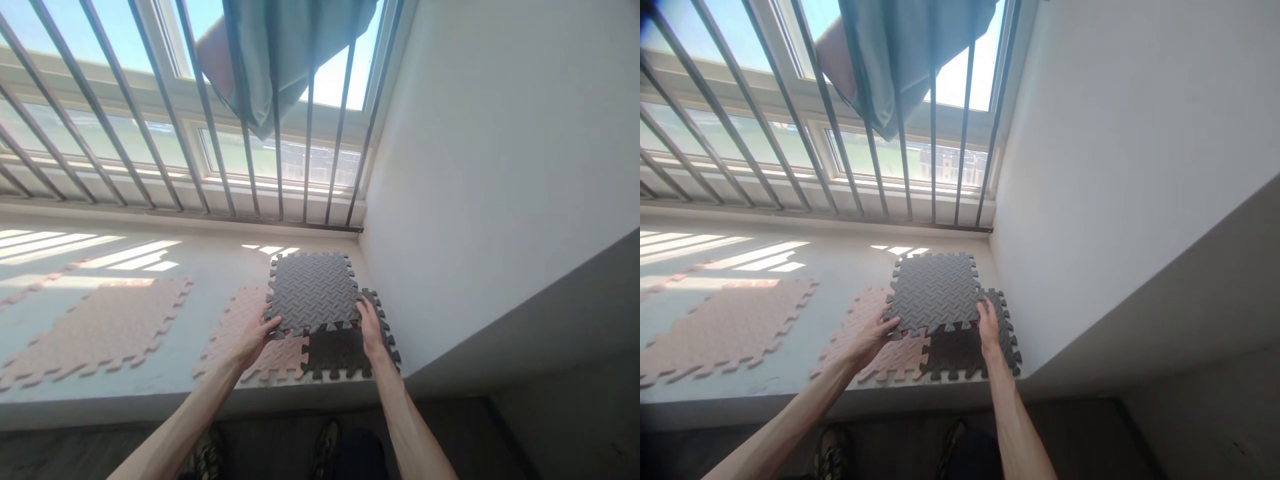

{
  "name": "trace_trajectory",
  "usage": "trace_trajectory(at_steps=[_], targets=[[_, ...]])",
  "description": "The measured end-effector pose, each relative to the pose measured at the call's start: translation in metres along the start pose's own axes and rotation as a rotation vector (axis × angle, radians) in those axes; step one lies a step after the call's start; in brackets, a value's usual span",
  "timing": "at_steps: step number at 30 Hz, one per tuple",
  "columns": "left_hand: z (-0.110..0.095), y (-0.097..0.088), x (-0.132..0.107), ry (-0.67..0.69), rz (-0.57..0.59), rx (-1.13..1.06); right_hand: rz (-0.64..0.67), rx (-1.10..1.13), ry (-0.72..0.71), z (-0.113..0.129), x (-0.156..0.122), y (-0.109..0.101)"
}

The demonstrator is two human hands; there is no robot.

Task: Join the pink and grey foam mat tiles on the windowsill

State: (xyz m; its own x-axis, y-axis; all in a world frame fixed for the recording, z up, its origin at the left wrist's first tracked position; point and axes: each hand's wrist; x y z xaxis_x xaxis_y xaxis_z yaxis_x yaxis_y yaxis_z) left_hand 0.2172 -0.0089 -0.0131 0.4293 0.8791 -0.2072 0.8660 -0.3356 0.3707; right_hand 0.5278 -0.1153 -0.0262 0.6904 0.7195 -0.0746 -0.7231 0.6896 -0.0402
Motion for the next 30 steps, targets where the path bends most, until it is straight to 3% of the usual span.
trace_trajectory(at_steps=[3, 7, 10, 15, 21, 25, 27, 30], targets=[[0.002, 0.03, 0.044, 0.065, -0.038, -0.025, -0.148, -0.24, -0.167, -0.026, -0.006, -0.01], [0.004, 0.06, 0.115, 0.077, -0.094, -0.043, -0.018, -0.76, -0.54, -0.052, -0.033, -0.012], [0.009, 0.081, 0.157, 0.041, -0.113, 0.008, 0.044, -0.987, -0.591, -0.052, -0.044, -0.008], [0.028, 0.108, 0.2, 0.021, -0.128, 0.233, 0.041, -1.015, -0.581, -0.046, -0.04, -0.005], [0.038, 0.114, 0.224, 0.117, -0.219, 0.479, 0.03, -0.956, -0.599, -0.053, -0.041, -0.005], [0.041, 0.096, 0.215, 0.37, -0.293, 1.077, -0.005, -0.887, -0.617, -0.049, -0.013, -0.012], [0.047, 0.084, 0.2, 0.496, -0.2, 1.274, -0.035, -0.922, -0.623, -0.044, 0.016, -0.018], [0.059, 0.068, 0.175, 0.693, 0.042, 1.384, -0.014, -1.051, -0.619, -0.036, 0.062, -0.024]])
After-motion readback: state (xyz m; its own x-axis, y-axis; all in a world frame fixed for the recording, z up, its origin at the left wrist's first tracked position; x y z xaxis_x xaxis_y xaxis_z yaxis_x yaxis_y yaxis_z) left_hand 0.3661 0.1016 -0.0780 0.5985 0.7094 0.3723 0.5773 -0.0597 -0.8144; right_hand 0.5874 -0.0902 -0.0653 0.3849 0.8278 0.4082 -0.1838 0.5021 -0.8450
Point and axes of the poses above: each hand's wrist, its own x-axis towards the middle knuckle, its own y-axis out of the palm, z = x × y, and after that the axes turned 2 degrees about -z, right-handed
